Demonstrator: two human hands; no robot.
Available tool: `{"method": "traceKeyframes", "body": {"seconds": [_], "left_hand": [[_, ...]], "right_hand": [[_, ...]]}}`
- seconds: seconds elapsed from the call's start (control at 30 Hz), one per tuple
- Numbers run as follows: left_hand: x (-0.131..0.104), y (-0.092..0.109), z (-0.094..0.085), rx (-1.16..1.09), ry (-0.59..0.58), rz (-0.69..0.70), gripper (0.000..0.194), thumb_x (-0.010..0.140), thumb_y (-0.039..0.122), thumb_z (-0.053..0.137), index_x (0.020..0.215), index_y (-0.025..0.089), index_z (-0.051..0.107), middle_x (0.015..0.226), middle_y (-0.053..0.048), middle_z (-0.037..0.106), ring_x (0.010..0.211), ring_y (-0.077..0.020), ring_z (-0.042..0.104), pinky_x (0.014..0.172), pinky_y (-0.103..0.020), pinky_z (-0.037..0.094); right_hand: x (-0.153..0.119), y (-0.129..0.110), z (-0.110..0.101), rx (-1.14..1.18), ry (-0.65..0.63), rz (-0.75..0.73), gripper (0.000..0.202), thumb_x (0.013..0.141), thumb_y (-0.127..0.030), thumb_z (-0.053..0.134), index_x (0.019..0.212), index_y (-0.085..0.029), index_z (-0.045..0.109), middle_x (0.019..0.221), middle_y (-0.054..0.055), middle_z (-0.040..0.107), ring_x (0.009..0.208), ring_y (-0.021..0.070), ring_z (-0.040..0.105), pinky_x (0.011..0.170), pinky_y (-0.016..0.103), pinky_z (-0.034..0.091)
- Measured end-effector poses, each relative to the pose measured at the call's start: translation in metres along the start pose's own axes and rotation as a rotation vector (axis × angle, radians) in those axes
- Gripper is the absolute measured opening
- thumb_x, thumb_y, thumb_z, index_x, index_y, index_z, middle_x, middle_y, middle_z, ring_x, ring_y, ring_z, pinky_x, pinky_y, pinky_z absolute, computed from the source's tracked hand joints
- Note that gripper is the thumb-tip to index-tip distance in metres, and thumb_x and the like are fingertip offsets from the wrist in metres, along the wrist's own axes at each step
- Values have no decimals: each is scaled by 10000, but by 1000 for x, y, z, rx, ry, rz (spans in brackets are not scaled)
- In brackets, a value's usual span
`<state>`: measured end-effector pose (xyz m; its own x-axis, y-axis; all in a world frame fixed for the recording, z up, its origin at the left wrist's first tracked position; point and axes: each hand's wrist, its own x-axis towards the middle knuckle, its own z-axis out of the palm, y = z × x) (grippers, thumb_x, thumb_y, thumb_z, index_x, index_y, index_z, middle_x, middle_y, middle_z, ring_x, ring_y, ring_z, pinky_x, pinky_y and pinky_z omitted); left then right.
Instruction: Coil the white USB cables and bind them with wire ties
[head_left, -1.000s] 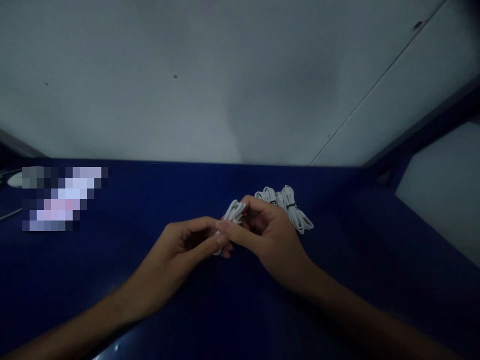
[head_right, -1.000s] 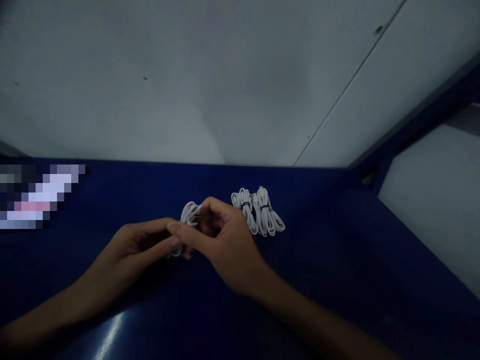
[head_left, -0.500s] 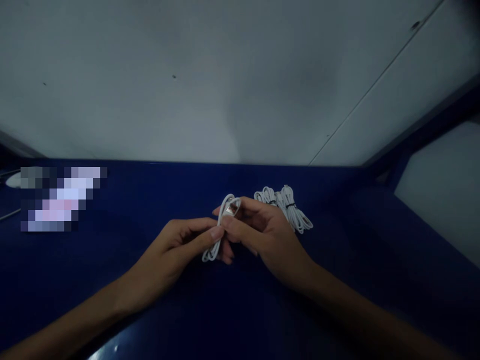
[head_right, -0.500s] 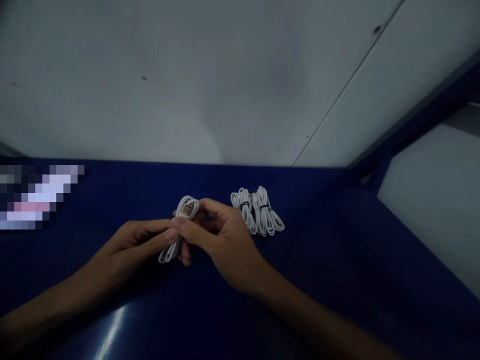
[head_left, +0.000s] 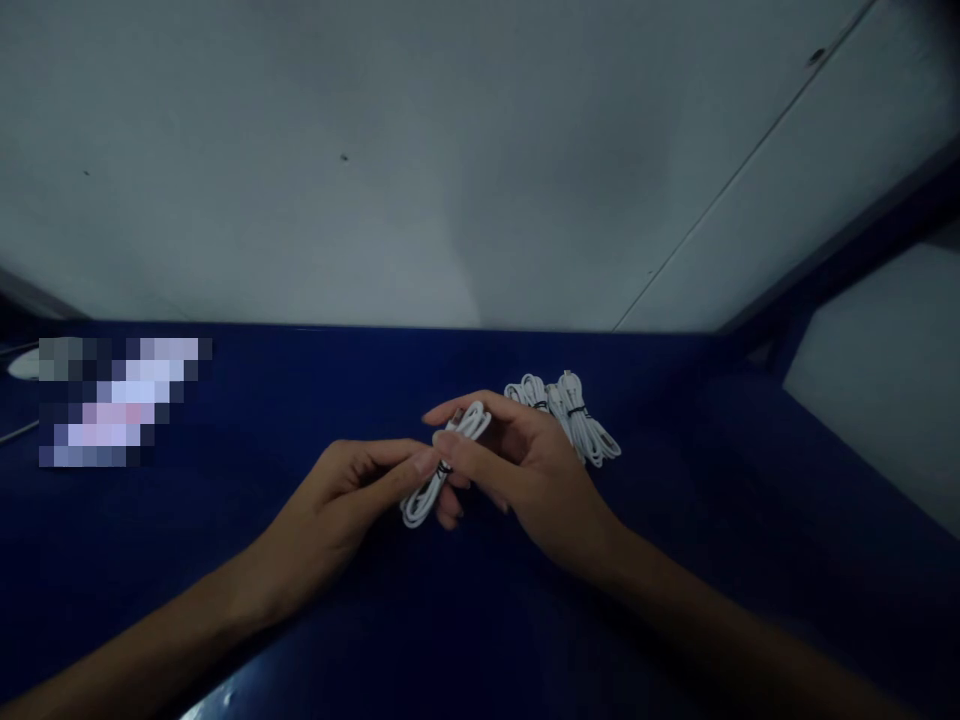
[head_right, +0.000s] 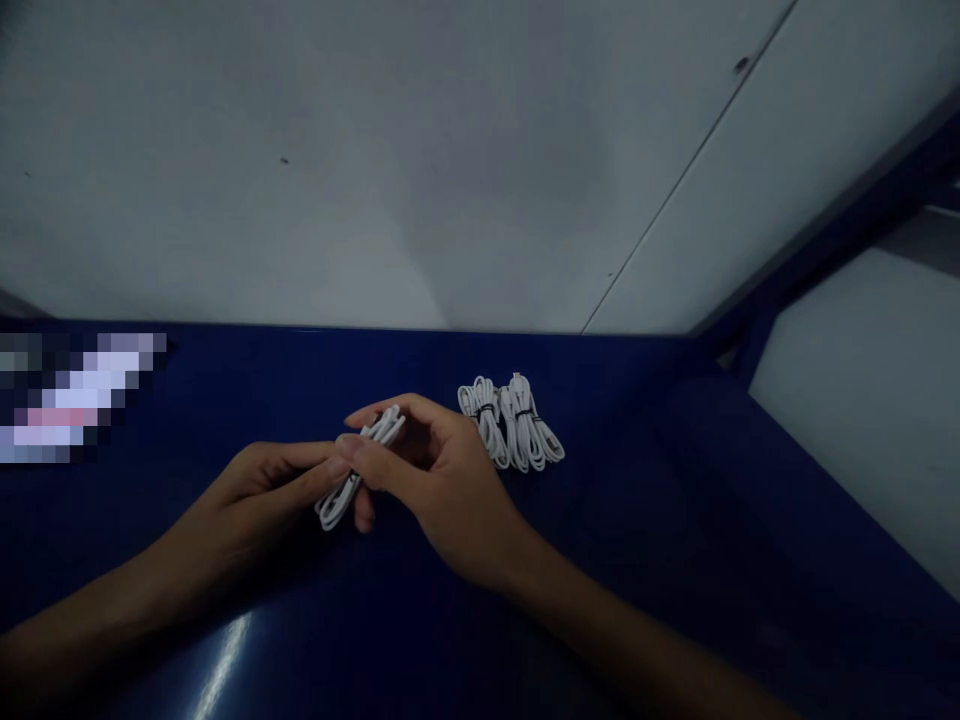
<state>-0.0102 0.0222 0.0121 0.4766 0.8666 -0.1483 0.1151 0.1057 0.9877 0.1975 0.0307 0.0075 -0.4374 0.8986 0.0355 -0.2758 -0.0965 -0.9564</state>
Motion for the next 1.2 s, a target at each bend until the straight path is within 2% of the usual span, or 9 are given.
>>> {"method": "traceKeyframes", "body": {"seconds": [0.1, 0.17, 0.3, 0.5, 0.57, 0.7, 0.83, 1.03, 1.2], "left_hand": [[1, -2, 0, -72, -9, -15, 427, 1124, 458, 608, 877, 238, 878, 824, -17, 778, 824, -162, 667, 825, -262, 492], [0, -2, 1, -54, 10, -5, 335, 1103, 434, 658, 939, 248, 883, 871, -14, 800, 841, -161, 677, 815, -260, 494], [-2, -2, 5, 73, 103, 61, 169, 1025, 397, 776, 1041, 255, 865, 901, 3, 809, 822, -167, 675, 781, -269, 493], [-6, 0, 4, 368, 123, 171, 221, 1085, 373, 689, 965, 245, 822, 950, 18, 788, 870, -167, 698, 770, -264, 472], [-6, 1, 3, 341, 100, 174, 272, 1110, 369, 649, 933, 244, 815, 963, 20, 783, 901, -163, 703, 816, -261, 473], [-2, 0, 0, 46, 17, 33, 391, 1140, 430, 584, 927, 238, 851, 922, -4, 797, 886, -166, 688, 836, -263, 483], [1, -2, 0, -92, 10, -36, 370, 1116, 451, 635, 954, 227, 881, 934, -31, 814, 893, -166, 690, 840, -261, 492], [0, -2, 5, -52, 98, -24, 187, 1024, 400, 778, 1083, 263, 890, 930, -15, 827, 918, -189, 719, 843, -279, 513], [-5, -4, 7, 170, 184, 11, 154, 962, 360, 822, 1076, 269, 873, 872, 16, 791, 798, -183, 678, 716, -271, 486]], "right_hand": [[0, -1, -2, 0, -33, 13, 182, 1040, -375, 781, 1133, -218, 775, 717, -34, 744, 603, 93, 688, 559, 209, 518], [1, -2, -2, -4, -5, 14, 190, 1011, -395, 814, 1065, -215, 783, 739, -29, 746, 609, 99, 684, 570, 223, 546], [0, -1, -1, -3, 70, 17, 218, 930, -385, 892, 924, -210, 762, 804, -4, 753, 704, 142, 721, 696, 293, 635], [-1, 2, 1, -71, 111, -33, 196, 870, -275, 938, 889, -207, 755, 812, 9, 768, 772, 177, 749, 749, 321, 644], [-1, 1, 0, -50, 95, -29, 188, 875, -280, 934, 925, -203, 770, 814, 2, 764, 755, 162, 744, 746, 306, 644], [2, -2, -1, -10, 23, 13, 198, 974, -372, 845, 1073, -209, 794, 713, -37, 721, 657, 131, 721, 696, 278, 636], [2, -2, -2, -13, 17, 11, 210, 1007, -411, 808, 1040, -206, 773, 724, -28, 726, 661, 132, 731, 681, 274, 643], [-2, 4, 1, -142, 119, -25, 239, 948, -377, 866, 914, -204, 705, 823, 22, 759, 741, 189, 753, 713, 353, 649], [-6, 4, 3, -252, 158, -40, 190, 936, -328, 871, 892, -217, 723, 825, 19, 768, 765, 195, 744, 697, 348, 610]]}}
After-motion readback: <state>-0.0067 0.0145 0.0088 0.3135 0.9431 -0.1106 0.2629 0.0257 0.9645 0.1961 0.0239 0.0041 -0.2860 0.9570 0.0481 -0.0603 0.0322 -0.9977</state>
